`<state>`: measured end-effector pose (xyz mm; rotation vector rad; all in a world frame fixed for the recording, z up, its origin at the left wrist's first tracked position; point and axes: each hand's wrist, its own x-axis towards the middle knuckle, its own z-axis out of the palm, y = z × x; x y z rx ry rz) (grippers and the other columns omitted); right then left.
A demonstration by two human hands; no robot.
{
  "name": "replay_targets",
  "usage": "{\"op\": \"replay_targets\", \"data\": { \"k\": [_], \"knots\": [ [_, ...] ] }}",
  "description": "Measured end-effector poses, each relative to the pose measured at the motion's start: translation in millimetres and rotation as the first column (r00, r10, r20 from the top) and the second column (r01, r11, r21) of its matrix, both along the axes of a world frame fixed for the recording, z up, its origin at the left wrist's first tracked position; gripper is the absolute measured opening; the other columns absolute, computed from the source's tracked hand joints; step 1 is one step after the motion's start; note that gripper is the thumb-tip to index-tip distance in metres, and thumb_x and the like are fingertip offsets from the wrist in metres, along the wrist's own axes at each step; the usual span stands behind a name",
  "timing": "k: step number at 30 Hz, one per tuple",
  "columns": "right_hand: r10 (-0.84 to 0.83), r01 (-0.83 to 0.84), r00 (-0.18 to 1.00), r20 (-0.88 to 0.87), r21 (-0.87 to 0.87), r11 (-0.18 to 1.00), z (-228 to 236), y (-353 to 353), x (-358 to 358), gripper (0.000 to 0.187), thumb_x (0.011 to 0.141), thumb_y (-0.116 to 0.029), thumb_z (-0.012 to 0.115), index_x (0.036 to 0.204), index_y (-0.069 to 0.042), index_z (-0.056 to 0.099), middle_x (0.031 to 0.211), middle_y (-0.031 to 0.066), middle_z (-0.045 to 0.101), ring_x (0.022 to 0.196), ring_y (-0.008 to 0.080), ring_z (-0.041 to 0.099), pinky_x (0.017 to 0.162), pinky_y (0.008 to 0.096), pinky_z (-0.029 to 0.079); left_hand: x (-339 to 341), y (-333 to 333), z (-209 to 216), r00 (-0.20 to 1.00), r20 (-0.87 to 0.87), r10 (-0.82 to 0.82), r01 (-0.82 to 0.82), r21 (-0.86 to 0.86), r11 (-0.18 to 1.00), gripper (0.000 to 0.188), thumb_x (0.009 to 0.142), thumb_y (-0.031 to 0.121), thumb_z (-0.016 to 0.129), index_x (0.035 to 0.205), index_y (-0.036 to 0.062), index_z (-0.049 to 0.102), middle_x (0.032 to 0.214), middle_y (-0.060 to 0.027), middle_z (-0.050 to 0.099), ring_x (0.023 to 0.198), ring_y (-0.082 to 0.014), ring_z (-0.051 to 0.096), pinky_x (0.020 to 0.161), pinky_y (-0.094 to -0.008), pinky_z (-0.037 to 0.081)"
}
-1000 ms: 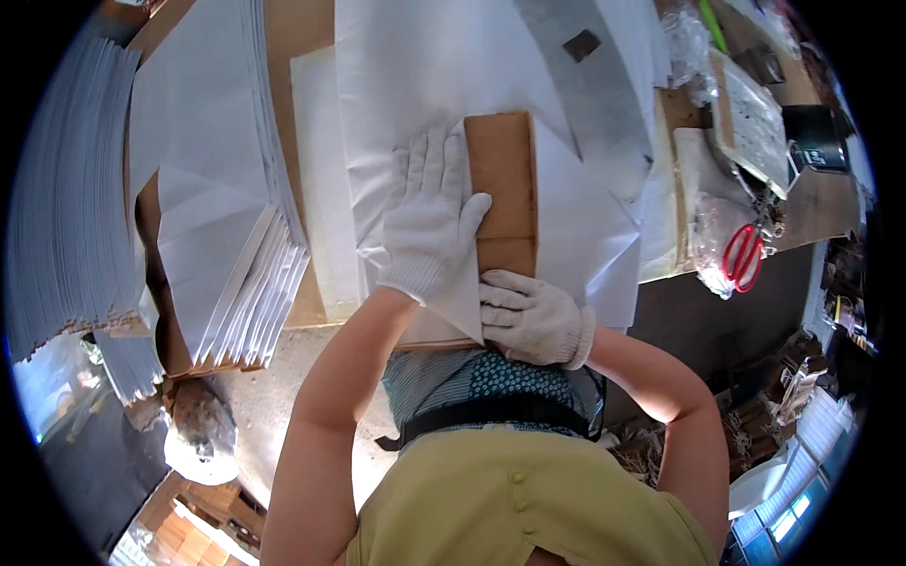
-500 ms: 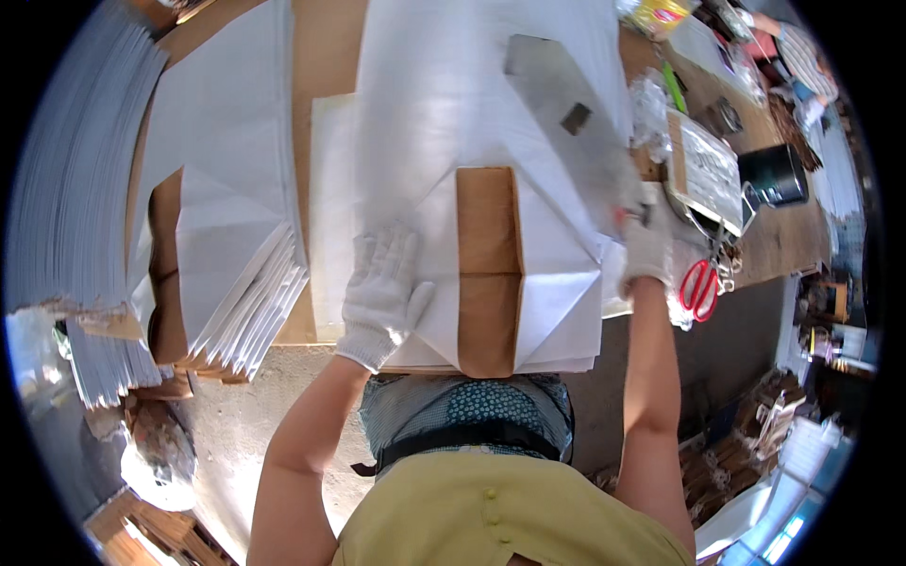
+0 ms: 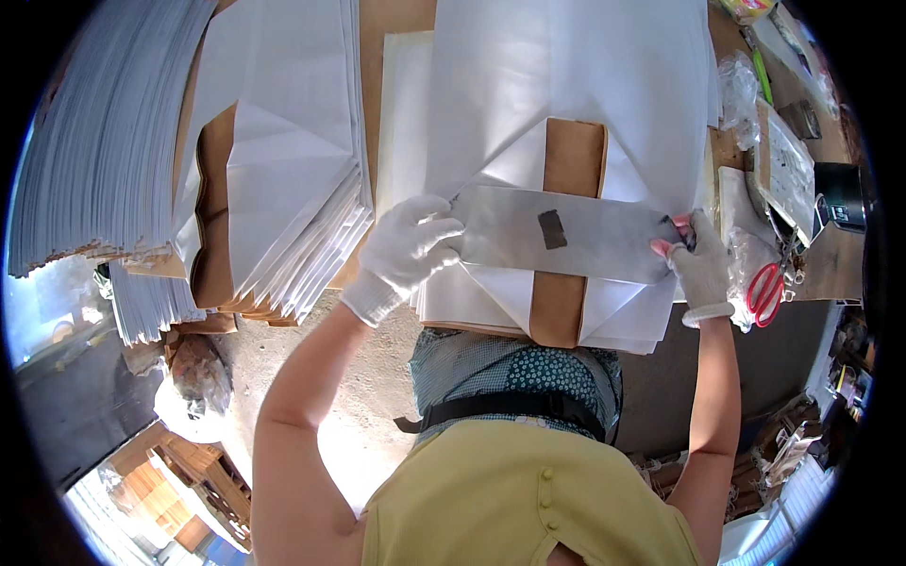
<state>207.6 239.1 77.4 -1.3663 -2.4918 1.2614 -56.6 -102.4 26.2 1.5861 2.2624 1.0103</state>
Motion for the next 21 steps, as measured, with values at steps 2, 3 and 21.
{"op": "replay_targets", "data": {
  "k": [2,3,21],
  "knots": [
    [0.083,-0.109,0.989,0.124,0.222,0.969,-1.5,0.0,-8.0,0.039,0.078,-0.012,0.087,0.11,0.003,0.07,0.106,0.0078,0.064,0.098,0.0205,0.063,0.088,0.0357,0.052,-13.6,-1.4,-4.3,0.995,-0.041,-0.088,0.089,0.038,0.995,0.039,0.075,0.017,0.091,0.11,0.011,0.076,0.112,-0.0111,0.07,0.091,-0.0257,0.072,0.078,-0.038,0.06],
    [0.054,-0.068,0.995,0.08,0.176,0.982,-11.1,2.6,-6.4,0.04,0.078,-0.013,0.087,0.11,0.002,0.071,0.105,0.0084,0.065,0.098,0.0218,0.064,0.089,0.0364,0.052,-17.7,-1.3,-6.5,0.99,-0.06,-0.131,0.134,0.056,0.989,0.037,0.074,0.017,0.091,0.108,0.0108,0.076,0.109,-0.0103,0.07,0.088,-0.0246,0.072,0.075,-0.0371,0.06],
    [0.441,-0.442,0.874,0.204,-0.045,0.896,-8.2,18.2,-42.3,0.036,0.08,-0.007,0.083,0.11,-0.007,0.063,0.112,0.0137,0.068,0.108,0.0334,0.069,0.095,0.0453,0.054,49.8,62.2,6.9,0.87,-0.336,-0.361,0.276,-0.273,0.921,0.022,0.065,0.012,0.075,0.085,0.0109,0.066,0.086,-0.0048,0.06,0.086,-0.0267,0.061,0.077,-0.0399,0.048]
  ]
}}
